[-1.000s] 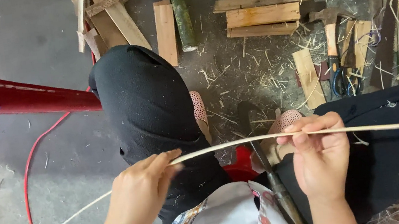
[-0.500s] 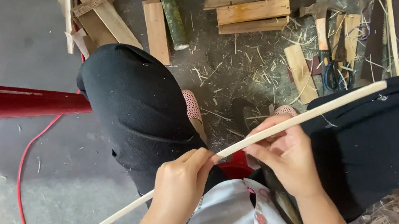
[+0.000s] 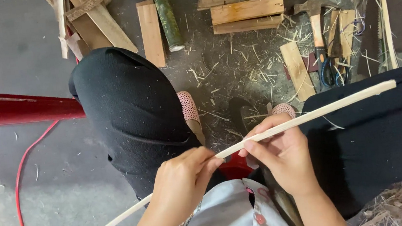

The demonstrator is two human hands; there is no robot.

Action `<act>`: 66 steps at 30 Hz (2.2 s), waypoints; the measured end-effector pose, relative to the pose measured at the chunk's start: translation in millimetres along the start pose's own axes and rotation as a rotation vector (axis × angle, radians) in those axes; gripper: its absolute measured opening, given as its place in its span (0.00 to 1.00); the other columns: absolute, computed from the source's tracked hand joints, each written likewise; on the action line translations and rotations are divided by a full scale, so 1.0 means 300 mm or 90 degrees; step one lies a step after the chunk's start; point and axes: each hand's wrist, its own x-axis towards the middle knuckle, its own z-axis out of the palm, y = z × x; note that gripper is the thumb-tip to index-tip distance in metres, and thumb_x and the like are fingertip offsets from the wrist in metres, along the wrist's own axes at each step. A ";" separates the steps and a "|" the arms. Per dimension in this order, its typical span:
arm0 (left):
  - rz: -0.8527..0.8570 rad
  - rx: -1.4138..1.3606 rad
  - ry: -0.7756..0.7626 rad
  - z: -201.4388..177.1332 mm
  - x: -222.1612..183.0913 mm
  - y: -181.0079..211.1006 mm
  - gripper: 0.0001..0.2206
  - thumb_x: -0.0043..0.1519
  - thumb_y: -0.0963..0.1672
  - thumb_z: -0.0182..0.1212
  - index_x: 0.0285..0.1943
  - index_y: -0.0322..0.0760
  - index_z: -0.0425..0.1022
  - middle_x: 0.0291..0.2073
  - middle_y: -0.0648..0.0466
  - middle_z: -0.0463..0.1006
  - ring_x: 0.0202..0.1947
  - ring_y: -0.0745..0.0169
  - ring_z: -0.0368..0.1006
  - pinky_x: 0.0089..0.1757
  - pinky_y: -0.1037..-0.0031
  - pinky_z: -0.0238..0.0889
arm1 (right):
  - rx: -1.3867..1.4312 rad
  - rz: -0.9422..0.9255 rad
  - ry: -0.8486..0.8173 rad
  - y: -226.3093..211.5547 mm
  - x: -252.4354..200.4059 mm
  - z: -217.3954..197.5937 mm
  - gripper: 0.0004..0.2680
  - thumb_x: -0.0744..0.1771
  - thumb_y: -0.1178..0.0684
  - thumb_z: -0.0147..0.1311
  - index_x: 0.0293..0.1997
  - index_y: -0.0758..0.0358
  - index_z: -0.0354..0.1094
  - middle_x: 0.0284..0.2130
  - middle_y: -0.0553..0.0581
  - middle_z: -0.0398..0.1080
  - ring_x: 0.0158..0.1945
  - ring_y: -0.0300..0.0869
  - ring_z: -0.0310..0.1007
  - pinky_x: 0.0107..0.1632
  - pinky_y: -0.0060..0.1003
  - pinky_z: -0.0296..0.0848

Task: Shaving a thin wooden strip with a curved blade and testing its flexibility by bending it into a hoop.

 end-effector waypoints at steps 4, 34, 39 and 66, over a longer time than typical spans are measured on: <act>0.019 -0.053 -0.021 -0.001 0.033 0.013 0.08 0.57 0.45 0.68 0.42 0.40 0.81 0.28 0.57 0.80 0.21 0.64 0.75 0.27 0.73 0.68 | 0.006 0.051 -0.009 -0.004 0.006 -0.003 0.12 0.63 0.70 0.57 0.45 0.66 0.60 0.34 0.61 0.72 0.33 0.44 0.78 0.38 0.31 0.78; -0.183 -0.356 -0.020 0.004 0.031 -0.052 0.11 0.68 0.42 0.52 0.48 0.37 0.83 0.10 0.54 0.72 0.07 0.67 0.66 0.18 0.80 0.64 | -0.771 0.472 -0.071 0.415 0.088 -0.082 0.31 0.68 0.44 0.57 0.78 0.56 0.39 0.70 0.79 0.48 0.73 0.69 0.50 0.72 0.66 0.51; -0.224 -0.406 -0.021 0.019 0.050 -0.070 0.12 0.69 0.42 0.51 0.44 0.34 0.83 0.10 0.54 0.69 0.06 0.69 0.62 0.17 0.83 0.59 | -0.861 0.542 -0.180 0.773 0.075 -0.252 0.17 0.68 0.46 0.53 0.61 0.60 0.59 0.50 0.75 0.73 0.54 0.61 0.78 0.55 0.53 0.78; -0.110 -0.210 0.171 -0.017 -0.042 0.011 0.10 0.62 0.41 0.61 0.49 0.40 0.86 0.21 0.59 0.73 0.19 0.71 0.62 0.23 0.78 0.55 | 0.507 0.147 -0.225 -0.271 -0.154 -0.121 0.35 0.69 0.54 0.59 0.79 0.54 0.26 0.17 0.59 0.64 0.13 0.35 0.51 0.12 0.30 0.49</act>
